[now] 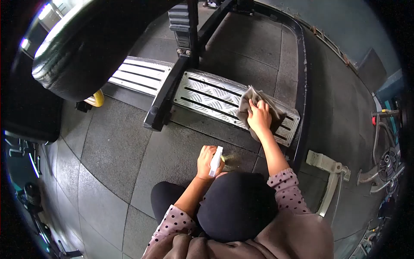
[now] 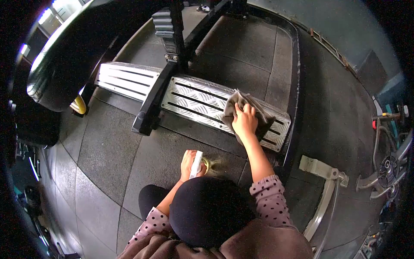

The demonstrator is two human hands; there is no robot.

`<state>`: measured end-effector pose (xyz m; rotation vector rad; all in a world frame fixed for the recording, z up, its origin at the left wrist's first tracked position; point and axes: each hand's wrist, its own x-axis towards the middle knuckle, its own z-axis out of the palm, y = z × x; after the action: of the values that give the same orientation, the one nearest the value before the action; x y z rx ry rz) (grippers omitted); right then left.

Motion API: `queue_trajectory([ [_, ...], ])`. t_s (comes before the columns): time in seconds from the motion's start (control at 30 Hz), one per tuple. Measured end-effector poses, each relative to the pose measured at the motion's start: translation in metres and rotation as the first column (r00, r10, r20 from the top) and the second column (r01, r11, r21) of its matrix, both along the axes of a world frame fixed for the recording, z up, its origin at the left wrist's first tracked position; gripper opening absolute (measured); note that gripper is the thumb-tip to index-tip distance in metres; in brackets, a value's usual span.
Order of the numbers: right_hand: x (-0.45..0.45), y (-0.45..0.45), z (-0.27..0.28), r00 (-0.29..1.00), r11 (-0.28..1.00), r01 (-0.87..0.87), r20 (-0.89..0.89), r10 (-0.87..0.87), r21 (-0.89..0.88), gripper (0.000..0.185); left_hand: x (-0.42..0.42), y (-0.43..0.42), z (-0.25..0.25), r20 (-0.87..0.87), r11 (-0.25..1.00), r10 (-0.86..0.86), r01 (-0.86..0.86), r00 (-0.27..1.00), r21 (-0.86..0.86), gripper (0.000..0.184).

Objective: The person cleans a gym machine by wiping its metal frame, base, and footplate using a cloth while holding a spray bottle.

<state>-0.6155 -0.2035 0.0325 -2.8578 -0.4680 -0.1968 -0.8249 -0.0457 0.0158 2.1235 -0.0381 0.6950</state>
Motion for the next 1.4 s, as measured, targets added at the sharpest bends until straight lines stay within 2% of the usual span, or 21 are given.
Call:
queue_trajectory([
  [0.17,-0.025,-0.011,-0.001,0.999,0.999,0.002,-0.033,-0.004,-0.051,0.042,-0.001,0.000,0.006,-0.007,1.000,0.004,-0.004,1.000,0.009,0.039],
  [0.2,-0.031,-0.015,-0.005,1.000,0.998,0.001,0.028,0.001,-0.069,0.044,0.000,0.000,0.004,0.011,1.000,0.009,-0.009,1.000,0.019,0.039],
  [0.23,-0.034,-0.019,-0.008,0.999,0.998,-0.002,-0.054,-0.002,-0.065,0.048,-0.001,0.001,0.002,0.007,1.000,0.018,-0.018,1.000,0.013,0.039],
  [0.3,-0.027,-0.011,-0.002,0.996,0.996,0.026,-0.089,-0.033,-0.080,0.048,-0.001,0.000,0.004,-0.005,1.000,0.023,-0.023,1.000,-0.002,0.040],
  [0.43,-0.001,0.006,-0.002,0.999,0.999,0.037,0.030,-0.036,-0.027,0.045,-0.001,0.001,0.003,0.011,0.999,-0.005,0.004,1.000,0.048,0.037],
  [0.57,-0.018,-0.005,-0.003,0.999,0.999,-0.010,0.039,0.012,-0.053,0.044,-0.001,0.001,0.006,0.001,0.999,-0.002,0.002,1.000,0.032,0.038],
  [0.6,-0.028,-0.010,-0.006,1.000,0.998,0.004,-0.017,-0.005,-0.060,0.045,-0.001,0.001,0.003,-0.009,0.999,0.006,-0.006,1.000,0.036,0.039],
  [0.67,-0.040,-0.015,-0.010,1.000,0.998,-0.001,0.025,0.003,-0.063,0.046,-0.002,0.000,0.001,-0.026,1.000,0.015,-0.015,1.000,0.001,0.039],
  [0.93,-0.006,0.001,-0.011,1.000,1.000,0.005,0.030,-0.005,0.014,0.043,0.001,0.002,0.000,0.008,1.000,-0.023,0.023,1.000,0.003,0.038],
  [1.07,-0.036,-0.017,-0.010,1.000,0.998,-0.022,-0.012,0.022,-0.060,0.045,0.000,0.002,0.002,0.019,1.000,-0.013,0.013,1.000,0.009,0.040],
  [1.1,-0.043,-0.020,-0.011,0.999,0.998,-0.012,0.029,0.014,-0.066,0.045,-0.002,0.001,0.003,0.023,1.000,-0.004,0.004,1.000,0.006,0.040],
  [1.2,-0.031,-0.010,-0.004,1.000,0.995,0.009,-0.023,-0.012,-0.102,0.047,-0.002,0.001,0.004,0.003,1.000,0.001,-0.001,1.000,-0.008,0.040],
  [1.3,-0.008,0.007,-0.001,0.994,0.998,0.027,0.103,-0.021,-0.057,0.045,0.000,0.003,0.004,0.024,1.000,-0.014,0.014,1.000,0.007,0.039],
  [1.37,-0.002,0.013,0.007,0.999,0.994,0.045,-0.021,-0.047,-0.102,0.047,-0.002,0.002,0.001,0.025,1.000,-0.023,0.023,0.999,0.020,0.038],
  [1.4,-0.006,0.008,0.003,1.000,0.995,0.026,-0.001,-0.026,-0.092,0.047,-0.001,0.003,0.000,0.026,0.999,-0.025,0.024,0.999,0.029,0.038],
])
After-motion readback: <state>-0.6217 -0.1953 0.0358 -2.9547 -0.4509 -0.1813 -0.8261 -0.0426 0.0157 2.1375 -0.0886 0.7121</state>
